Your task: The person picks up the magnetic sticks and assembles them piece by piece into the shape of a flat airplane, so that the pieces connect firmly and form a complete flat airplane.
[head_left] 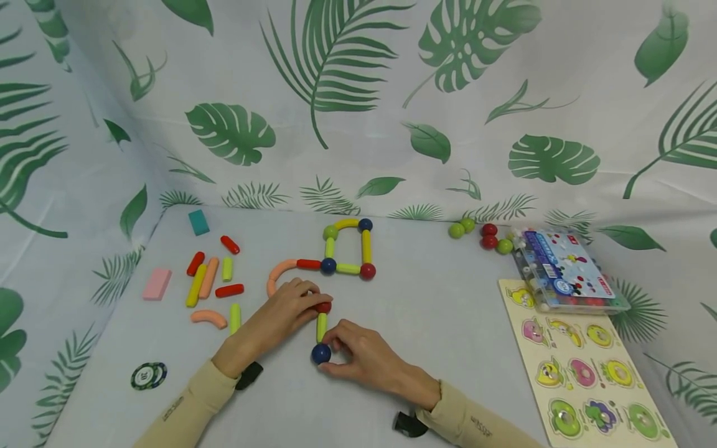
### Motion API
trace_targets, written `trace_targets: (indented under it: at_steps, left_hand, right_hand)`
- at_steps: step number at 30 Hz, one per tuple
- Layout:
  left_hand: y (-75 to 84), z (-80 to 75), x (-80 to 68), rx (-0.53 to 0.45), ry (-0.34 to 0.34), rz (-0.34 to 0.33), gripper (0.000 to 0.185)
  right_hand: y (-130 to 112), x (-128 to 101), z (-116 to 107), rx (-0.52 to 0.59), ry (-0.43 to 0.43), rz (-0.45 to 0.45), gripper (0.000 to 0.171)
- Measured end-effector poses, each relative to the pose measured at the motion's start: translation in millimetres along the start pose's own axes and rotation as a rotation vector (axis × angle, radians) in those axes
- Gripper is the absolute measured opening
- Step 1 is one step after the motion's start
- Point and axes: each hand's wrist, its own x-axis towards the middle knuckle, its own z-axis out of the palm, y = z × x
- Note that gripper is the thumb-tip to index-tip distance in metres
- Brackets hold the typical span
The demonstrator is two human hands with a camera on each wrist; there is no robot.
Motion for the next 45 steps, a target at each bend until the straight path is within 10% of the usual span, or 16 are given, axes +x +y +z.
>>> trace_targets:
  at_steps: [20, 32, 45]
  left_hand:
    - [-5.2, -4.7, -4.4, 0.009, -0.005, -0.023, 0.045]
    - [-58.5, -75.3, -48.5, 0.059, 0.205, -0.470, 0.025]
    - [-91.9, -97.4, -101.0, 0.116, 0.243, -0.673, 0.024]
  right_hand:
    - [3, -2, -4, 0.050, 0.000, 0.029, 0.032]
    - [16, -2, -27, 0.023, 0.093, 0.064, 0.033]
    - [34, -3, -42, -0.010, 0.211, 0.044, 0.027]
